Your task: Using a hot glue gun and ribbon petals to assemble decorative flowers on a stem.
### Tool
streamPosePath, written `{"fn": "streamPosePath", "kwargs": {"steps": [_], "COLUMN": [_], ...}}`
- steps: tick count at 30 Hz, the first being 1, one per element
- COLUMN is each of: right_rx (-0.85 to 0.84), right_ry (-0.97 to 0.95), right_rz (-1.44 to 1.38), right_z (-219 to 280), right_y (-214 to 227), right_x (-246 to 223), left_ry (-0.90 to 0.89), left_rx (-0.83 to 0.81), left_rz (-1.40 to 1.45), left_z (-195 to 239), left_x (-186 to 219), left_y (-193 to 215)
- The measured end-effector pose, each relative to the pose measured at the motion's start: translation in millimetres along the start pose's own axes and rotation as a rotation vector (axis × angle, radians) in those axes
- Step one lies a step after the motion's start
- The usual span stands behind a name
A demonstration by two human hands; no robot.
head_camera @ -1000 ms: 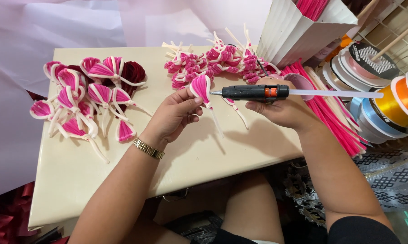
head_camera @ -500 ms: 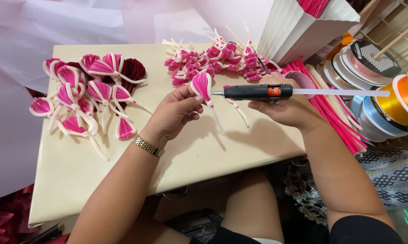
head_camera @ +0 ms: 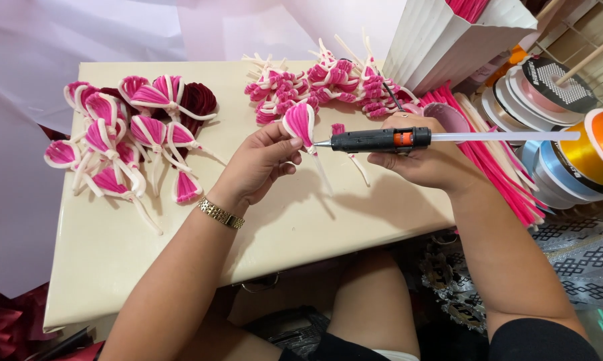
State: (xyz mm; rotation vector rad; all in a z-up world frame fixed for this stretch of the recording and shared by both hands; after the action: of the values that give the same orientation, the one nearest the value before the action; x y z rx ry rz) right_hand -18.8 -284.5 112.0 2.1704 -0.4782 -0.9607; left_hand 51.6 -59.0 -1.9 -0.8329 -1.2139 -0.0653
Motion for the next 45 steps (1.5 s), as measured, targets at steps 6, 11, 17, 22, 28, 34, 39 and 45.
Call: {"fn": "streamPosePath", "kwargs": {"steps": [6, 11, 17, 22, 28, 34, 39, 45], "right_rx": [-0.027, -0.026, -0.027, -0.041, -0.065, -0.138, -0.376, -0.267], "right_ry": [-0.025, -0.028, -0.009, -0.02, -0.01, 0.026, 0.171, -0.106], "right_rz": [0.005, 0.006, 0.014, 0.014, 0.023, 0.032, -0.222, 0.767], "right_z": [2.9, 1.1, -1.5, 1.3, 2.8, -3.5, -32.0, 29.4], "right_y": [-0.1, 0.5, 0.6, 1.7, 2.4, 7.6, 44.2, 161.2], "right_x": [6.4, 1.4, -0.5, 1.8, 2.9, -16.3, -85.3, 61.3], "left_ry": [-0.001, 0.003, 0.003, -0.003, -0.004, -0.011, -0.019, -0.006], "left_rx": [0.002, -0.001, -0.011, -0.012, -0.013, -0.002, -0.014, -0.008], "left_rz": [-0.008, -0.011, -0.014, -0.02, -0.016, -0.019, -0.046, -0.066], "left_z": [1.8, -1.6, 0.1, 0.2, 0.9, 8.2, 10.2, 11.2], "left_x": [1.9, -2.5, -1.1, -1.1, 1.2, 6.5, 13.2, 16.0], "left_y": [-2.2, 0.9, -2.1, -1.3, -1.3, -4.2, -1.9, 0.4]}}
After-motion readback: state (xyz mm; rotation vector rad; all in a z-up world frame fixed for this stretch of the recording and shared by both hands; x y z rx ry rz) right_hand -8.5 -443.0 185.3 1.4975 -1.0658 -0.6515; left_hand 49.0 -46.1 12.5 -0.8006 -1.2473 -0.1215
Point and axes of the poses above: each hand's wrist, its own z-axis away from the middle knuckle, its own y-axis out of the back of the hand, x = y × z, the point moved 7 cm from there along -z, towards the middle knuckle, and after that the axes turned 9 degrees about y, right-handed, at the moved point
